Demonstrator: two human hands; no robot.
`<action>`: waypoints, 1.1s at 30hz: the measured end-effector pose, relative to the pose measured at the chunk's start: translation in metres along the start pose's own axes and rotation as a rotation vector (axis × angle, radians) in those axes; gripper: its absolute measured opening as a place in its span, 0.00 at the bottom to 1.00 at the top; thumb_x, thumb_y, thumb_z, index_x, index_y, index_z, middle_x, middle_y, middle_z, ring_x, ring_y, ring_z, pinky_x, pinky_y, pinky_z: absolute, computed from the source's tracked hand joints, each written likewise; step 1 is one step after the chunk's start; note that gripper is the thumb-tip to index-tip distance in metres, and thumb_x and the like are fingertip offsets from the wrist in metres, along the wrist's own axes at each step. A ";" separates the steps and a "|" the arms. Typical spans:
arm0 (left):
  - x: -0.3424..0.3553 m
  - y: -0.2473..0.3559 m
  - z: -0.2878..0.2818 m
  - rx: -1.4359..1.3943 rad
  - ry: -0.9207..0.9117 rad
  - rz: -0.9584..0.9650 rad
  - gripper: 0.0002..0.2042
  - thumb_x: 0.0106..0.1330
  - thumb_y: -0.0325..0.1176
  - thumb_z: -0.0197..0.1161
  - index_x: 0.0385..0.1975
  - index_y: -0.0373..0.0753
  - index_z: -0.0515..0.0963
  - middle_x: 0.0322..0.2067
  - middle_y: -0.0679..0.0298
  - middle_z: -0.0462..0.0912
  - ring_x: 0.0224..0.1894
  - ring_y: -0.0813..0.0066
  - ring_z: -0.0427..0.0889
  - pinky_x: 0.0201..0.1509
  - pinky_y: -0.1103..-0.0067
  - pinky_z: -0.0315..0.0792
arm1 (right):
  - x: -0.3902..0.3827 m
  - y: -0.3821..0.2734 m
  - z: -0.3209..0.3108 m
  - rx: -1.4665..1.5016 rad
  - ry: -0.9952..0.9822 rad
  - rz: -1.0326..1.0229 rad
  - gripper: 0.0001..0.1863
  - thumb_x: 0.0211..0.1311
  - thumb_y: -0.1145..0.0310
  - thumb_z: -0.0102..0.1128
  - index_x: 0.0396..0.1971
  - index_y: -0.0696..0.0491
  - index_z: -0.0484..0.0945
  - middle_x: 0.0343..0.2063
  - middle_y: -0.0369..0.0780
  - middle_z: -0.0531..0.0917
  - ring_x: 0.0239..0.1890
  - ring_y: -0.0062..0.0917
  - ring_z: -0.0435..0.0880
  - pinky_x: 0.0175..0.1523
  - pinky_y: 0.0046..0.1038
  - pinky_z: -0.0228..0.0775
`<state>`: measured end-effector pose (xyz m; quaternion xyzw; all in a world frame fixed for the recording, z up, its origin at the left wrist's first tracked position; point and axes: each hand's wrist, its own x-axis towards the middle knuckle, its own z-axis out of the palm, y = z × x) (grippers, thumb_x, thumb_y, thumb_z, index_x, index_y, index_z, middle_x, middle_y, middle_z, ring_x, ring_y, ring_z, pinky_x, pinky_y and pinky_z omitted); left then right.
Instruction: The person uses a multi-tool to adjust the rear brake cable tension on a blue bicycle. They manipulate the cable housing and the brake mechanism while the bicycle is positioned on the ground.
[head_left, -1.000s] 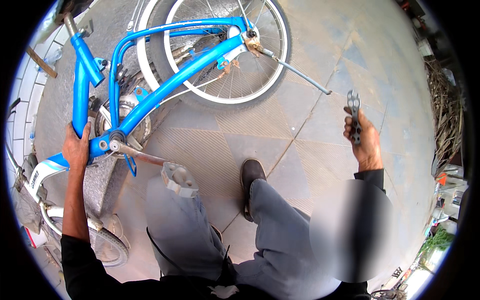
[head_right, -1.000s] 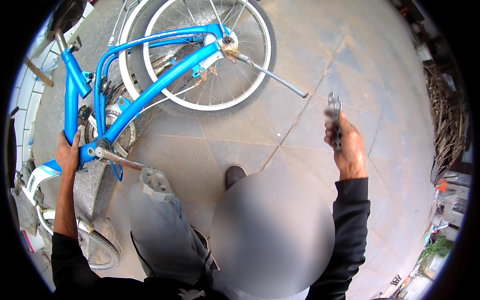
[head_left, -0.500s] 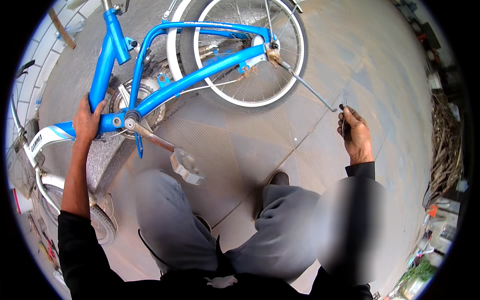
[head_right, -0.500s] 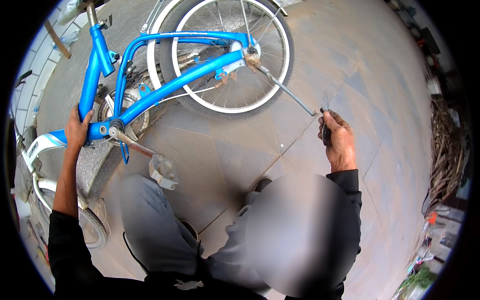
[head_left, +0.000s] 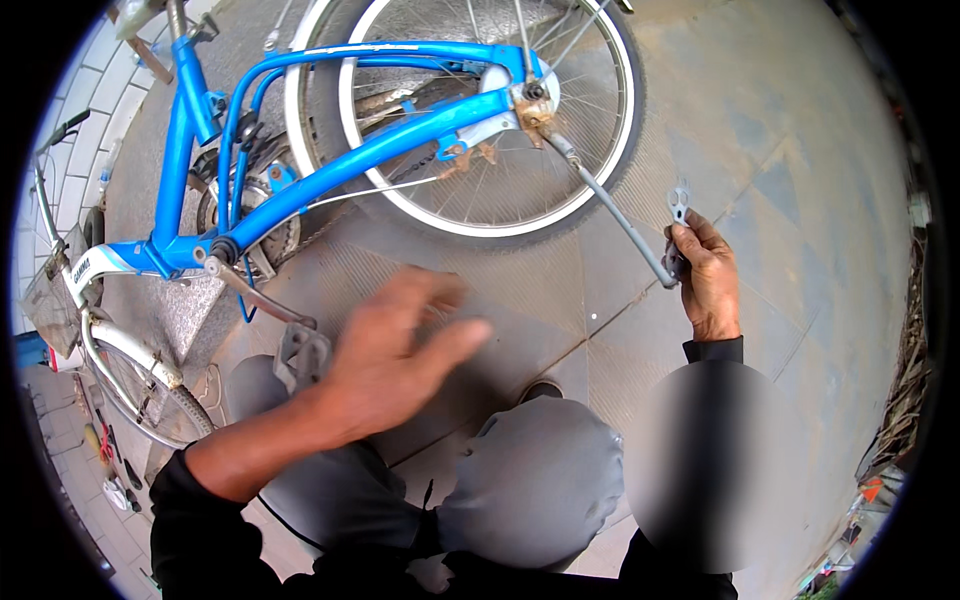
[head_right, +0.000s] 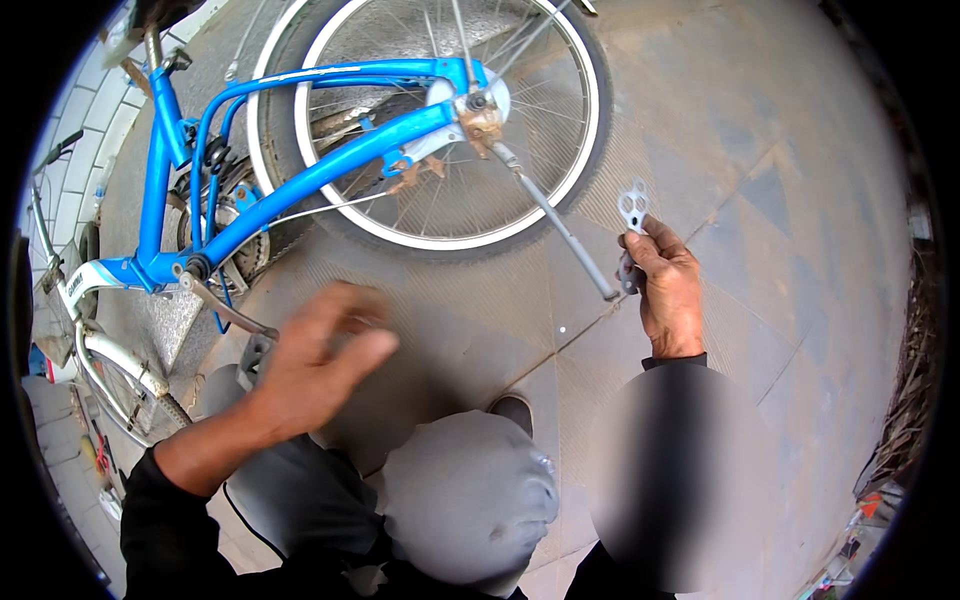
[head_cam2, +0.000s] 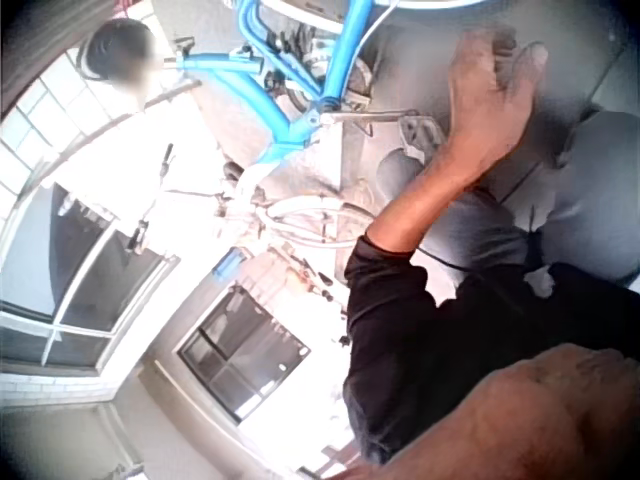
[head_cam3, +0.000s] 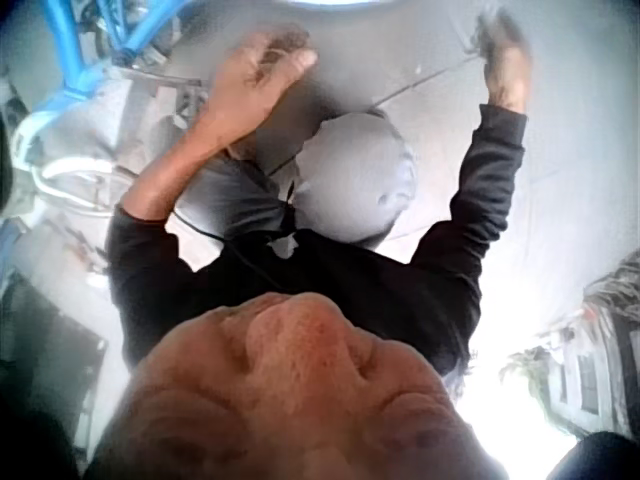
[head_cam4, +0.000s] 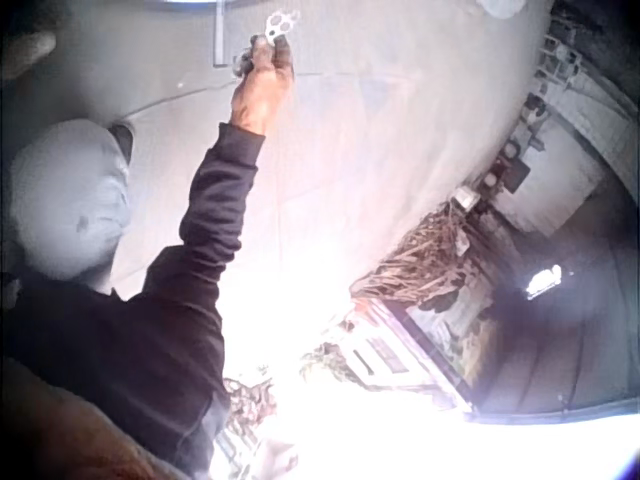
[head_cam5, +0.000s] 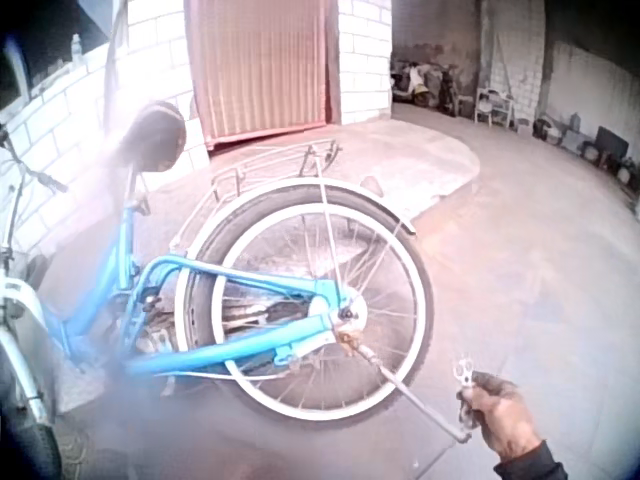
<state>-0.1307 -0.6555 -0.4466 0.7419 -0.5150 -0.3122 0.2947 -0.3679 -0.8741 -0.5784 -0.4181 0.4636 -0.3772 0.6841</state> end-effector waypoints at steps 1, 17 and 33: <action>0.014 0.009 0.021 -0.133 -0.102 -0.145 0.19 0.61 0.43 0.59 0.40 0.31 0.72 0.33 0.57 0.75 0.35 0.69 0.75 0.41 0.76 0.70 | 0.005 0.004 0.001 0.007 -0.014 -0.006 0.22 0.55 0.74 0.60 0.49 0.67 0.70 0.26 0.39 0.78 0.20 0.17 0.73 0.25 0.18 0.67; 0.124 0.035 0.133 -0.536 -0.481 -0.492 0.19 0.68 0.47 0.48 0.35 0.35 0.75 0.33 0.63 0.78 0.37 0.76 0.77 0.42 0.79 0.71 | 0.060 0.062 -0.036 -0.032 -0.107 0.075 0.20 0.52 0.73 0.63 0.47 0.59 0.75 0.30 0.38 0.79 0.20 0.15 0.76 0.19 0.14 0.61; 0.120 0.005 0.159 -0.257 -0.442 -0.420 0.17 0.67 0.43 0.52 0.27 0.33 0.76 0.23 0.65 0.77 0.29 0.81 0.75 0.35 0.82 0.69 | 0.087 0.010 0.012 -0.112 -0.406 0.012 0.19 0.53 0.67 0.61 0.42 0.65 0.76 0.22 0.41 0.79 0.23 0.19 0.77 0.21 0.18 0.66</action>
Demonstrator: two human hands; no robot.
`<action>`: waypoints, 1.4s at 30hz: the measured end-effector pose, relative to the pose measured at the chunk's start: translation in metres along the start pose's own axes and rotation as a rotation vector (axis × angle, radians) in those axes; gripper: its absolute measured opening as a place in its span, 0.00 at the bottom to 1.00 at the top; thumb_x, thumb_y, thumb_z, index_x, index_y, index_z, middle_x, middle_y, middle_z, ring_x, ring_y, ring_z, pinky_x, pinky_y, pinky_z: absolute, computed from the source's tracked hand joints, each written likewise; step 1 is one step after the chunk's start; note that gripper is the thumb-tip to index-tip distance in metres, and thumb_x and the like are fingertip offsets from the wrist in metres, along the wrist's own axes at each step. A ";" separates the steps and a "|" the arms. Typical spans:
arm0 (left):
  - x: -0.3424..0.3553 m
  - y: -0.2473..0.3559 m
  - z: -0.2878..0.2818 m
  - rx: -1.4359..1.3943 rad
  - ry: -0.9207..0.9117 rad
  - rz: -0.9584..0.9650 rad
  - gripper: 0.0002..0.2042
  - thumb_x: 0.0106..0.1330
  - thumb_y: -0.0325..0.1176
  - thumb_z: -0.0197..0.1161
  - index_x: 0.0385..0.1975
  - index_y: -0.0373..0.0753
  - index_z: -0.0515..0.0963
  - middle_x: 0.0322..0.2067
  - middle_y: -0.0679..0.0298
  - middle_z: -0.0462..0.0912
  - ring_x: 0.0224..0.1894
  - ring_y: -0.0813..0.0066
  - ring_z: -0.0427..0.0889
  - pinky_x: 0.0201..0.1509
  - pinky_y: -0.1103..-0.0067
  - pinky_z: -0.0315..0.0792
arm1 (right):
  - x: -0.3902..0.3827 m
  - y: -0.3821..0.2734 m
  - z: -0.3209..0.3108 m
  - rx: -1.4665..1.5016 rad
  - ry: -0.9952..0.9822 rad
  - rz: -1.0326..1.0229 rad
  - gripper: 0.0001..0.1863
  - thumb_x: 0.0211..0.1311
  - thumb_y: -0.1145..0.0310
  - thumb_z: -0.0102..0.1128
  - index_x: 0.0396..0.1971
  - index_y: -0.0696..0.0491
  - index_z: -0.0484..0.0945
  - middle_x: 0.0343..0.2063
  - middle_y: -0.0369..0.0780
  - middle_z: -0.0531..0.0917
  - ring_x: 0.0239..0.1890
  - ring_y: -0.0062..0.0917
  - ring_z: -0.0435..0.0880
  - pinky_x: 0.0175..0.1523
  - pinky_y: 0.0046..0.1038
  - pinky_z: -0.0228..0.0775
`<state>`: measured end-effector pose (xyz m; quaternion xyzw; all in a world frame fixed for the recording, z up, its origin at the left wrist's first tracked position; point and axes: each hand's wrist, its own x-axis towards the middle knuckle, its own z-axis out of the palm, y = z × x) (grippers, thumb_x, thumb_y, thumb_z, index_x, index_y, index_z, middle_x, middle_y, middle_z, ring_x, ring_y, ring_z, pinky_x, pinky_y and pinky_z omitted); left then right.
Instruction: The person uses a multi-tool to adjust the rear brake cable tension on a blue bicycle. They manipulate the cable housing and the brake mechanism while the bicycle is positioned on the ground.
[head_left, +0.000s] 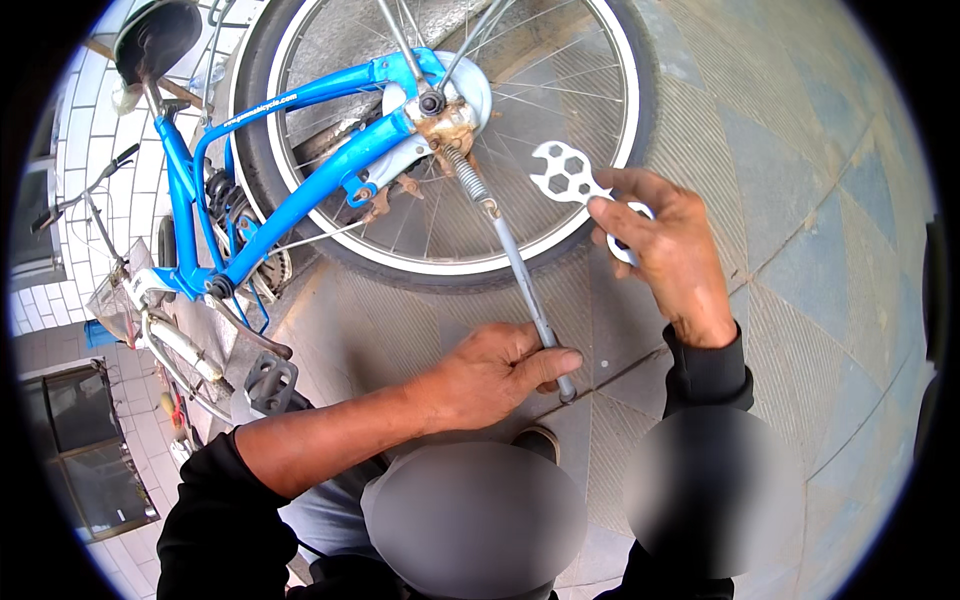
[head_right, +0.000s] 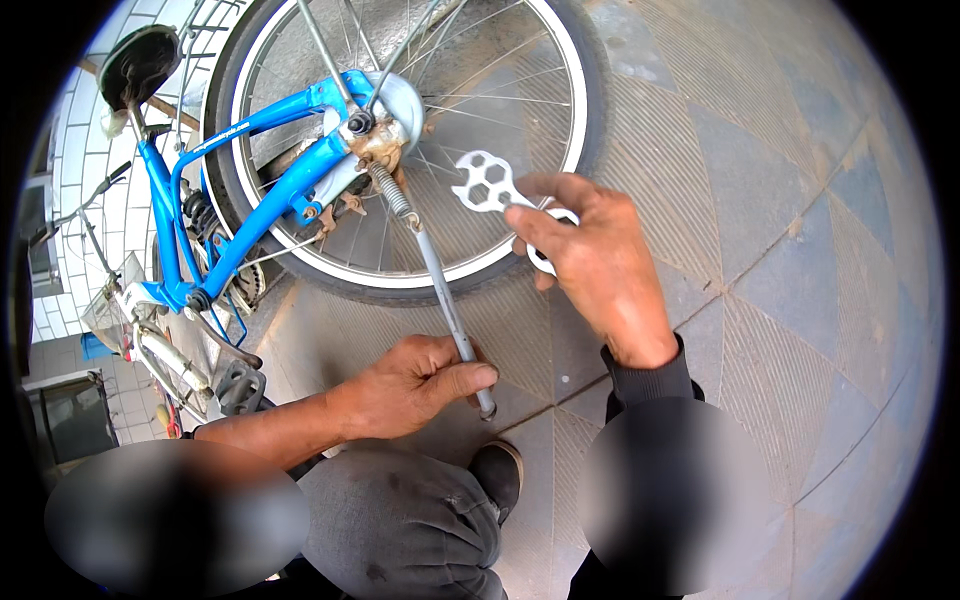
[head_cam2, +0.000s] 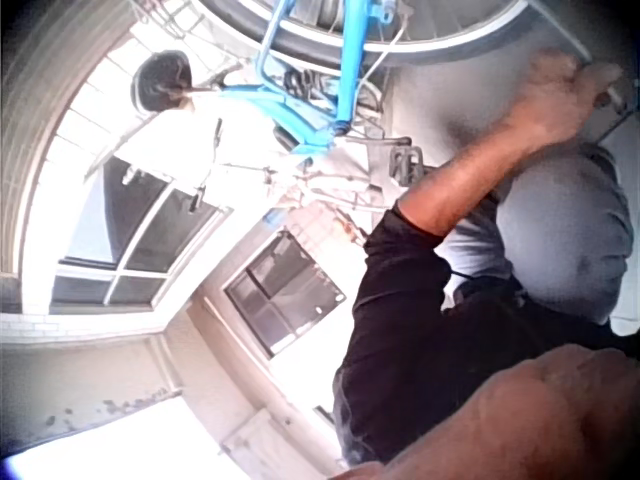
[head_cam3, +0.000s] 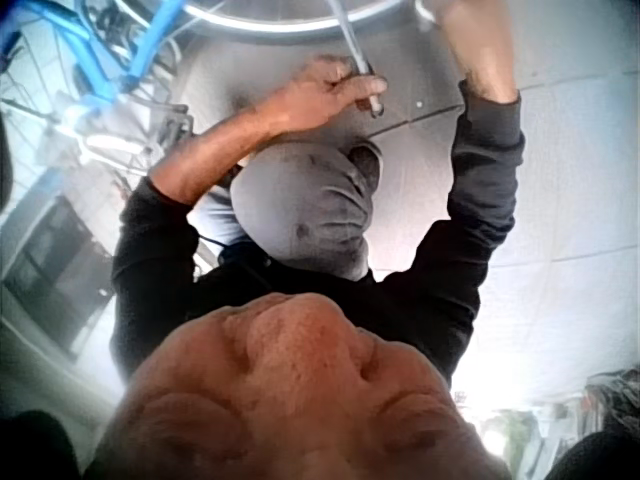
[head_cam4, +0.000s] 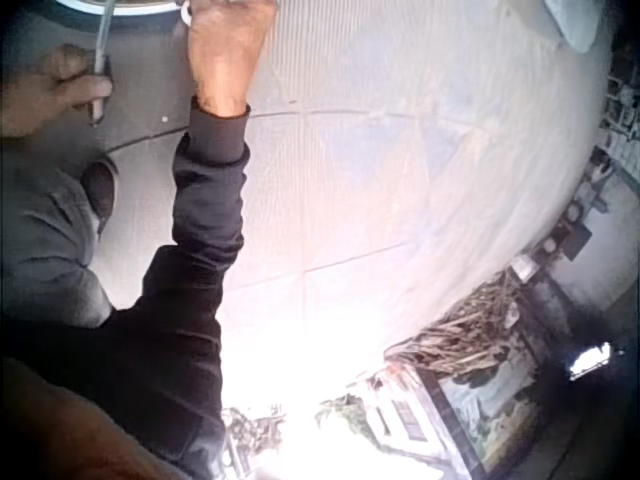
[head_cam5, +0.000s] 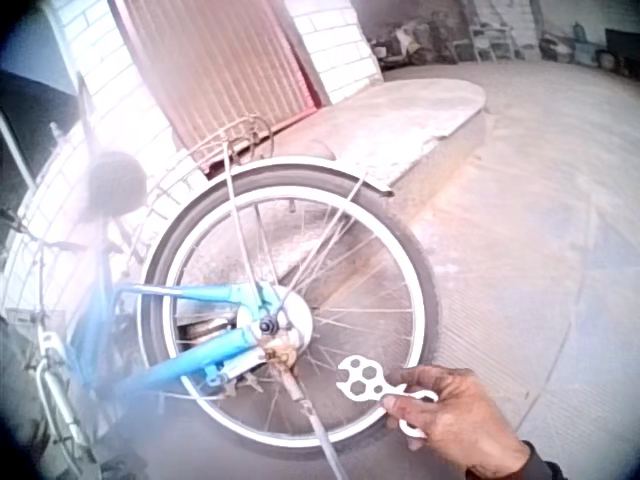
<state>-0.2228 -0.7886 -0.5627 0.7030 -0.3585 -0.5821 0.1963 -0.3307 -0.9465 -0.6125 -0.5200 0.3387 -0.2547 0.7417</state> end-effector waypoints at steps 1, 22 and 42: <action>0.000 -0.001 -0.001 0.013 0.002 0.000 0.17 0.67 0.43 0.52 0.26 0.33 0.76 0.23 0.65 0.77 0.29 0.81 0.75 0.35 0.82 0.69 | 0.004 -0.004 0.002 -0.016 -0.052 0.019 0.19 0.53 0.67 0.61 0.41 0.65 0.76 0.22 0.41 0.79 0.21 0.18 0.76 0.20 0.18 0.65; 0.000 -0.004 -0.002 0.064 -0.003 0.068 0.17 0.67 0.42 0.52 0.28 0.31 0.75 0.22 0.62 0.78 0.28 0.78 0.78 0.33 0.81 0.72 | 0.050 -0.018 0.021 -0.058 -0.276 0.040 0.14 0.54 0.68 0.60 0.38 0.63 0.79 0.19 0.37 0.76 0.16 0.14 0.68 0.16 0.16 0.56; 0.001 -0.008 -0.003 0.047 -0.010 0.051 0.15 0.67 0.39 0.52 0.31 0.30 0.74 0.23 0.61 0.78 0.28 0.78 0.78 0.33 0.81 0.72 | 0.045 0.019 0.057 -0.050 0.088 -0.407 0.13 0.53 0.74 0.61 0.39 0.59 0.78 0.27 0.42 0.82 0.27 0.19 0.78 0.33 0.22 0.70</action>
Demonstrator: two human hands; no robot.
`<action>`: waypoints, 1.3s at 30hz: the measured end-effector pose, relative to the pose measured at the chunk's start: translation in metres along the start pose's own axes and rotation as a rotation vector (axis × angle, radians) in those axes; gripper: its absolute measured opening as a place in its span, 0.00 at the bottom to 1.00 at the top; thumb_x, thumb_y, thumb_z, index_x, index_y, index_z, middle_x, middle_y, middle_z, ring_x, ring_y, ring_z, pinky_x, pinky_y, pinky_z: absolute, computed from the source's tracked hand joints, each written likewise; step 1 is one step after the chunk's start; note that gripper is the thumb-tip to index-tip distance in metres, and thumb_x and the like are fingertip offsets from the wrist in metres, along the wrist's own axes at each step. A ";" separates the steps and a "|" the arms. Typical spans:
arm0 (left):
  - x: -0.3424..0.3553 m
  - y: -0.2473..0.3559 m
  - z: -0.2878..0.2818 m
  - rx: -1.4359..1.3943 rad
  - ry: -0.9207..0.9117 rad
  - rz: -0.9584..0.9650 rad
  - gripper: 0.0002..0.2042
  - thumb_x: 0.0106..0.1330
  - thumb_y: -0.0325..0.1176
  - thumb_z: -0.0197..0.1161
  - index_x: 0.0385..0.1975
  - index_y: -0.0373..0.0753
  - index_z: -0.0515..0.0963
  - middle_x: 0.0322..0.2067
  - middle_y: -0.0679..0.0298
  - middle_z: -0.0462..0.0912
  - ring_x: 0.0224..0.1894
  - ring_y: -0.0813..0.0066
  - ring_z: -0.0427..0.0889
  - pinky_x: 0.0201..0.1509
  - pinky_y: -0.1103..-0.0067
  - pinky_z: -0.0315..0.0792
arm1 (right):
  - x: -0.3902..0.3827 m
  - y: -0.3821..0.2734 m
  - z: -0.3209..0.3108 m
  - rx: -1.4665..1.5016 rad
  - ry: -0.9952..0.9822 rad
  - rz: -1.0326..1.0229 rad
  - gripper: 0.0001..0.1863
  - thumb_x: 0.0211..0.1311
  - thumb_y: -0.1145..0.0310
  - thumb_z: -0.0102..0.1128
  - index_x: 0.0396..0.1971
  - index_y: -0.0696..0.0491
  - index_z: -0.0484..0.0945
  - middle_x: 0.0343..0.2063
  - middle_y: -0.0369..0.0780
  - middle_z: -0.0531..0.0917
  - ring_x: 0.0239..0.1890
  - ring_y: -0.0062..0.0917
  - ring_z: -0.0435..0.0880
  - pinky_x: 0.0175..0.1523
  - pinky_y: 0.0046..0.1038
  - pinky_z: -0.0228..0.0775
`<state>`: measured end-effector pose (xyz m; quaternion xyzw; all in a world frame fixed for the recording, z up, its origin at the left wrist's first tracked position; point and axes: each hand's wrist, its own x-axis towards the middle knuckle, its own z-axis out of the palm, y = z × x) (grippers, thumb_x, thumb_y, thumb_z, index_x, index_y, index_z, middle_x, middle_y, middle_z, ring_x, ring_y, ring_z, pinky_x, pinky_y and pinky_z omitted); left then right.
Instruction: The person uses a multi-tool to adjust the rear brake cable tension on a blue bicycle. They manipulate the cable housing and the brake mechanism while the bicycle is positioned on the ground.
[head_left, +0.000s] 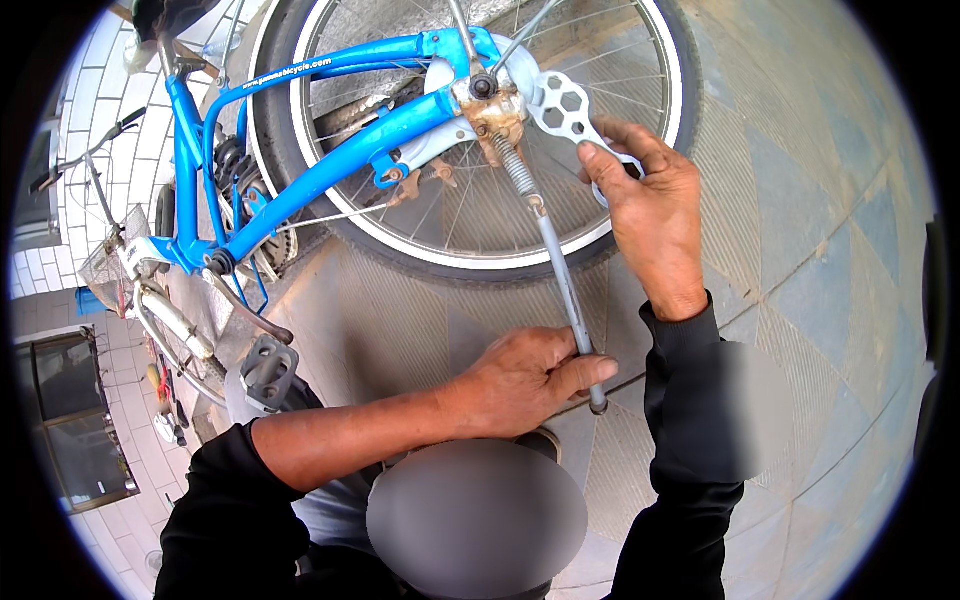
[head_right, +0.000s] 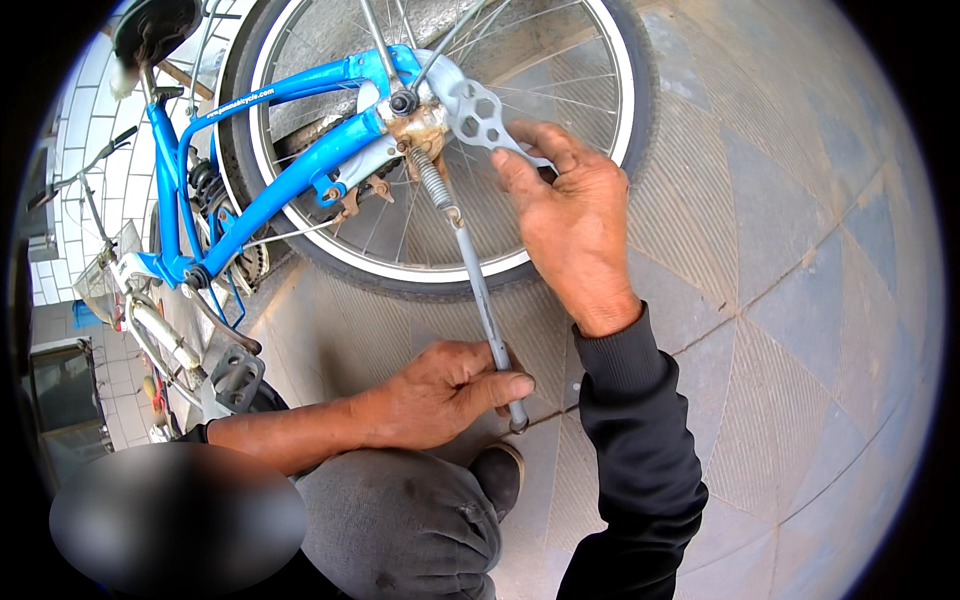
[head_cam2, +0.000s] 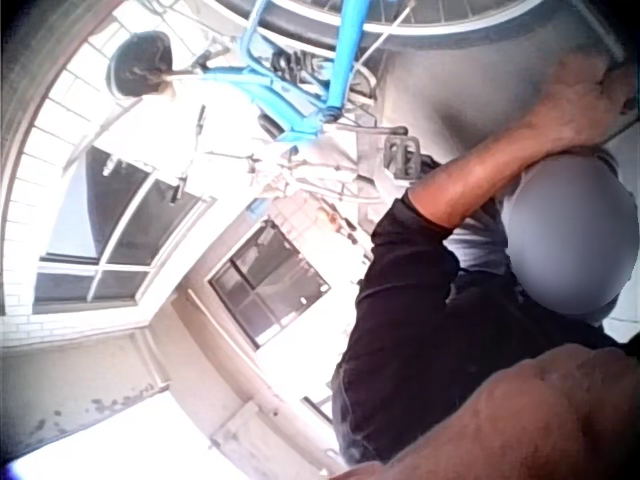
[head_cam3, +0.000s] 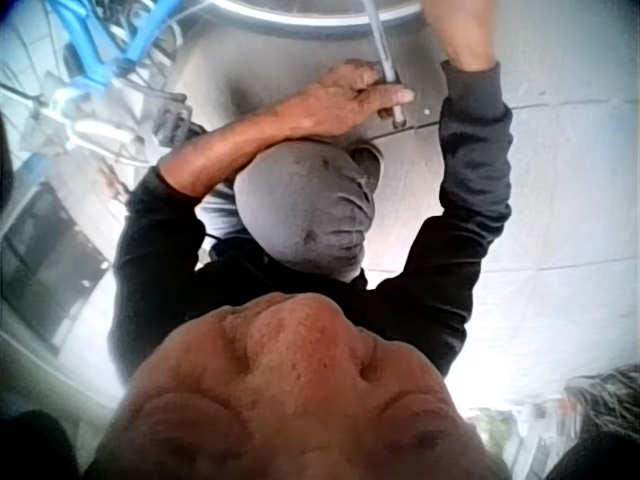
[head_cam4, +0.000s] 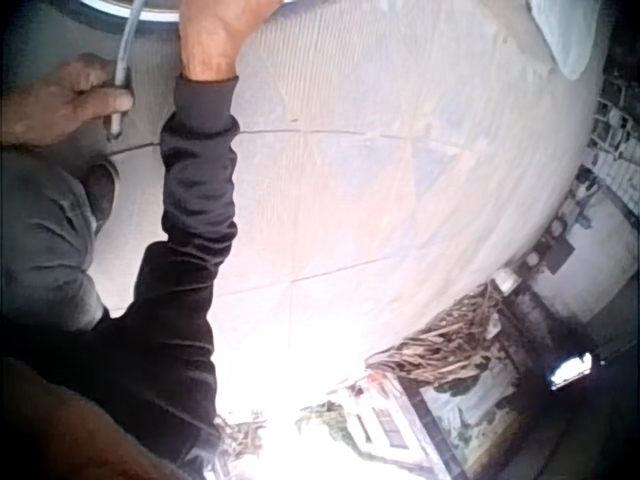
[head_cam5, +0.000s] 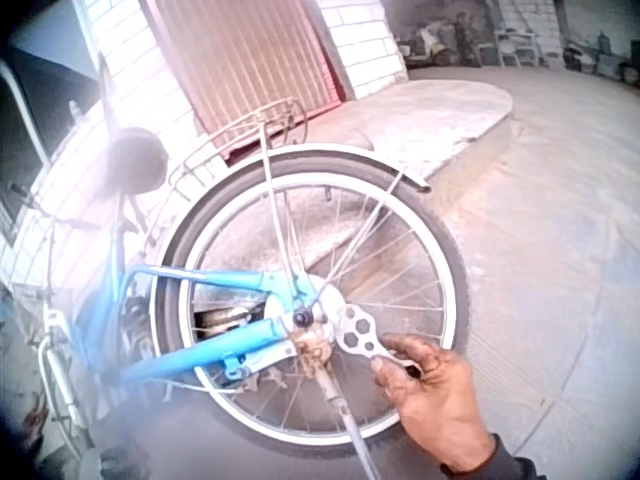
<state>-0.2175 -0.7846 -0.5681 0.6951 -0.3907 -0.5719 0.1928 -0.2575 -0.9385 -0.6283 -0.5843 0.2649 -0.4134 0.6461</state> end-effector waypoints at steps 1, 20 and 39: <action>0.000 0.000 0.000 -0.002 0.001 0.010 0.15 0.67 0.39 0.52 0.31 0.30 0.74 0.23 0.61 0.78 0.28 0.78 0.78 0.33 0.81 0.72 | 0.000 -0.002 0.001 0.002 -0.008 -0.037 0.13 0.53 0.74 0.61 0.39 0.59 0.78 0.27 0.42 0.82 0.26 0.19 0.79 0.33 0.22 0.70; 0.003 -0.001 -0.002 -0.045 -0.045 0.032 0.11 0.68 0.36 0.52 0.31 0.33 0.73 0.24 0.64 0.79 0.29 0.82 0.76 0.34 0.81 0.71 | 0.007 0.004 0.022 0.398 -0.111 0.346 0.12 0.56 0.70 0.59 0.29 0.63 0.69 0.21 0.40 0.77 0.23 0.19 0.73 0.28 0.20 0.66; 0.004 -0.008 -0.002 -0.024 -0.027 0.095 0.12 0.67 0.36 0.53 0.29 0.33 0.74 0.21 0.64 0.77 0.26 0.81 0.75 0.31 0.81 0.70 | 0.023 0.003 0.037 0.146 -0.110 0.214 0.17 0.55 0.62 0.63 0.18 0.62 0.75 0.14 0.37 0.75 0.16 0.15 0.71 0.21 0.19 0.62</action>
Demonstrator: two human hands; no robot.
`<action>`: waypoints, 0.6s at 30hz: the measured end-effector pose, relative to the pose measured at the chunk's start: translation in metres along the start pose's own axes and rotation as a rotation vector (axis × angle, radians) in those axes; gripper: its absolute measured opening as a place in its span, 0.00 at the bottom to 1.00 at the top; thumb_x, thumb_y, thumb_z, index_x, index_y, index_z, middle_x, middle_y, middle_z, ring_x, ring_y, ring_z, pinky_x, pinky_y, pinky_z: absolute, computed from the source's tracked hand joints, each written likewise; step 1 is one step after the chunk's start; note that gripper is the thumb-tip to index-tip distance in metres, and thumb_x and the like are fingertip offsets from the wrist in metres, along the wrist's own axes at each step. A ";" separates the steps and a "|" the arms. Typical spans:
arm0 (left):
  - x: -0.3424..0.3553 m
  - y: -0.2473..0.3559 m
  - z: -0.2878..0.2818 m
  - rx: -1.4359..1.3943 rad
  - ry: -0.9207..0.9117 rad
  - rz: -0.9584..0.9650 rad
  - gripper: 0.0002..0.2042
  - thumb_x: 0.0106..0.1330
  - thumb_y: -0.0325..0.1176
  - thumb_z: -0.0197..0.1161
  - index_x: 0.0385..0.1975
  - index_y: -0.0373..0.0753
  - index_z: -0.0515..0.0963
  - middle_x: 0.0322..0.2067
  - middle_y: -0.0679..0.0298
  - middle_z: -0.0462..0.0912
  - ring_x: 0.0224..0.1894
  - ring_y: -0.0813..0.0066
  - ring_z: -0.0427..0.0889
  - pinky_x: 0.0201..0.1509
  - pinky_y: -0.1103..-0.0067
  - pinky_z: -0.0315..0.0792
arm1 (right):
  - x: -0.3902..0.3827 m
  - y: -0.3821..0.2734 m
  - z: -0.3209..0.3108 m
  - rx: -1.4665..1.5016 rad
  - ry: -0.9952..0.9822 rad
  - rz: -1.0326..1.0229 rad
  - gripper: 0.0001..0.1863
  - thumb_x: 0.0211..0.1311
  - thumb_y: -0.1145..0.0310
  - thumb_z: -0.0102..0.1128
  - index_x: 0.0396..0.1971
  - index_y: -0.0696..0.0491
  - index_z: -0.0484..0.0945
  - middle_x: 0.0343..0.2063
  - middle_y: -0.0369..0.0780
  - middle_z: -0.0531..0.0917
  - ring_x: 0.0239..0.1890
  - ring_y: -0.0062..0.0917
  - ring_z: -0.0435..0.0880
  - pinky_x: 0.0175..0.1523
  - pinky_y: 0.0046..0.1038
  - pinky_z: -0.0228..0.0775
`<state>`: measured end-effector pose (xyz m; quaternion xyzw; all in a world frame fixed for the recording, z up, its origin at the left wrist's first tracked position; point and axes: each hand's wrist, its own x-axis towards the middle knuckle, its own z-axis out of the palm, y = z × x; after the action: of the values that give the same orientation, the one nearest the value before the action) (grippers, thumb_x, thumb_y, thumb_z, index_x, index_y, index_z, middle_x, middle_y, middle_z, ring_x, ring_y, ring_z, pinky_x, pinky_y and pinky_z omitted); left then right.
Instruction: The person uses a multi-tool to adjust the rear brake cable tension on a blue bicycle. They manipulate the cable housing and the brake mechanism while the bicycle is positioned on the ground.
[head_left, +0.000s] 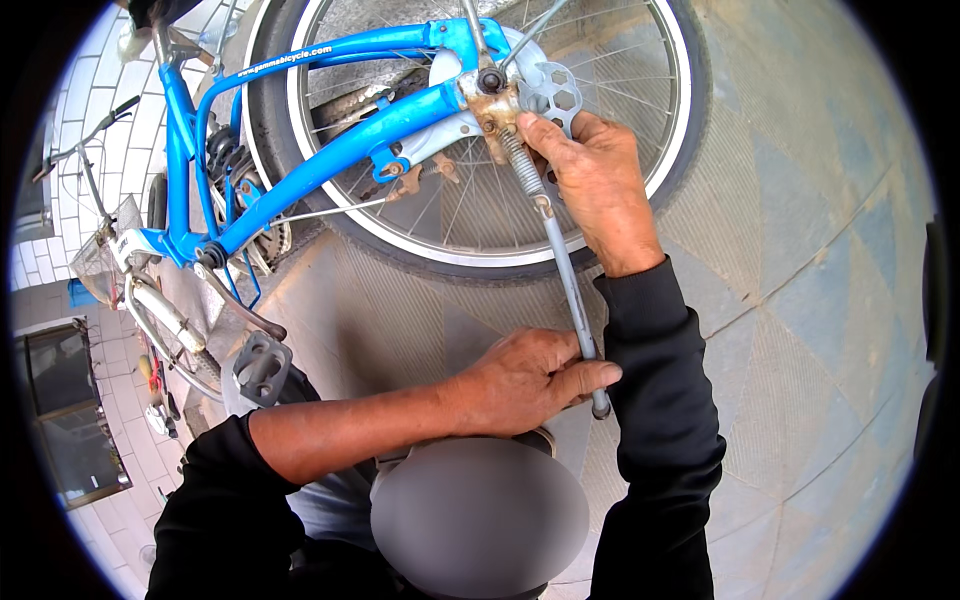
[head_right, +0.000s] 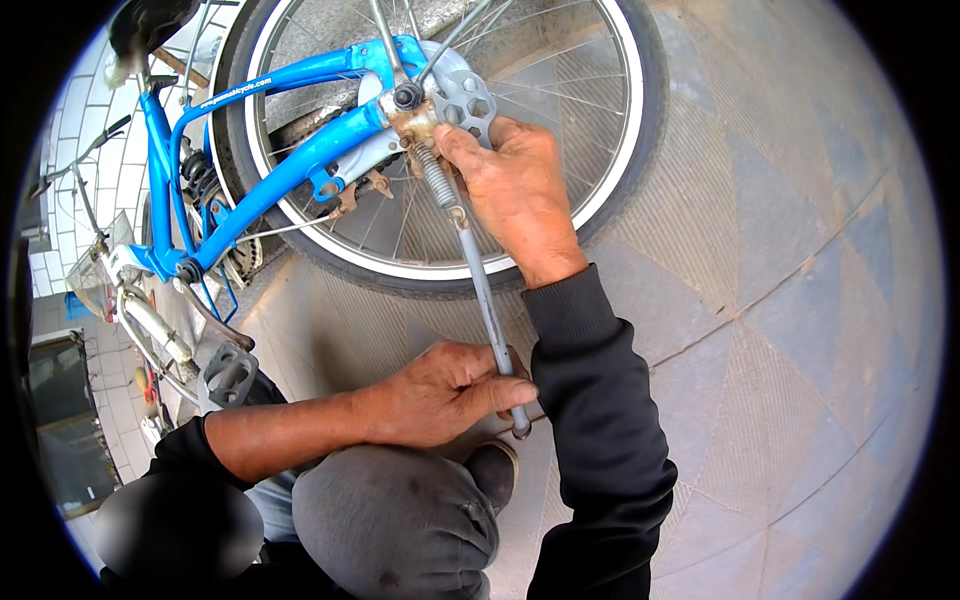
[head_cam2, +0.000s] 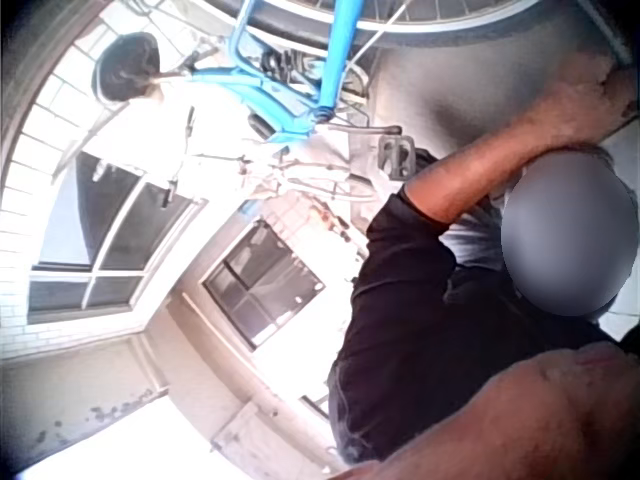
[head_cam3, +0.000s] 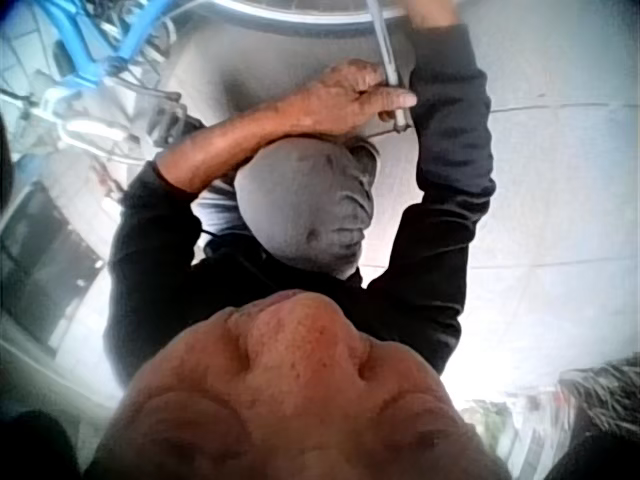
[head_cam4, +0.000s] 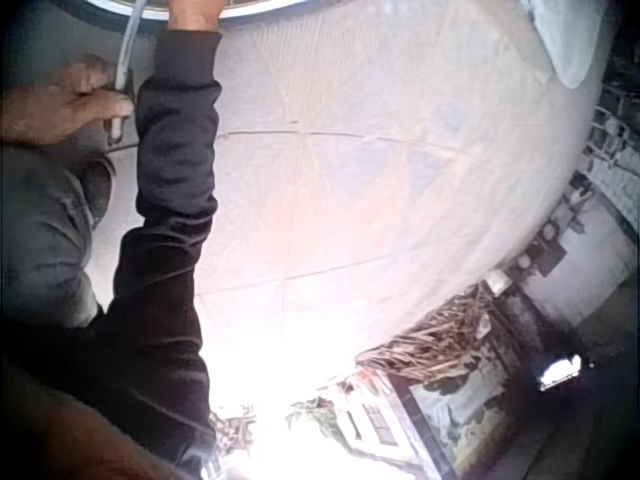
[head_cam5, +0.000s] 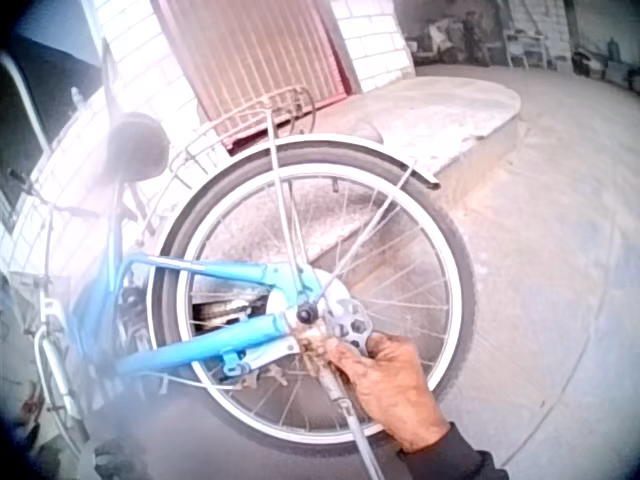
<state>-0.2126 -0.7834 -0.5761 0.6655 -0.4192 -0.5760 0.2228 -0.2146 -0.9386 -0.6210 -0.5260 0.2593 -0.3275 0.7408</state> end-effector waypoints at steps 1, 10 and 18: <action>0.000 -0.001 0.000 -0.007 -0.001 0.000 0.12 0.67 0.36 0.53 0.29 0.33 0.74 0.21 0.64 0.77 0.26 0.81 0.75 0.31 0.81 0.70 | 0.000 0.002 0.001 0.025 0.000 -0.008 0.17 0.55 0.62 0.62 0.18 0.62 0.75 0.14 0.37 0.75 0.16 0.15 0.71 0.20 0.19 0.62; -0.008 0.001 -0.002 -0.201 -0.060 -0.039 0.14 0.69 0.38 0.50 0.30 0.33 0.73 0.24 0.65 0.77 0.30 0.80 0.75 0.36 0.81 0.70 | -0.016 0.015 -0.006 0.157 0.054 0.132 0.18 0.59 0.61 0.58 0.22 0.63 0.75 0.19 0.39 0.77 0.21 0.17 0.72 0.26 0.21 0.63; -0.036 -0.007 -0.020 -0.349 -0.100 -0.066 0.15 0.69 0.38 0.48 0.29 0.33 0.74 0.26 0.63 0.77 0.31 0.78 0.76 0.38 0.80 0.70 | -0.061 0.033 -0.038 0.191 0.161 0.272 0.13 0.61 0.63 0.56 0.30 0.60 0.75 0.21 0.37 0.78 0.21 0.17 0.73 0.27 0.19 0.64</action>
<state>-0.1909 -0.7536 -0.5561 0.6006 -0.3015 -0.6795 0.2945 -0.2752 -0.9079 -0.6615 -0.3856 0.3543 -0.2886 0.8016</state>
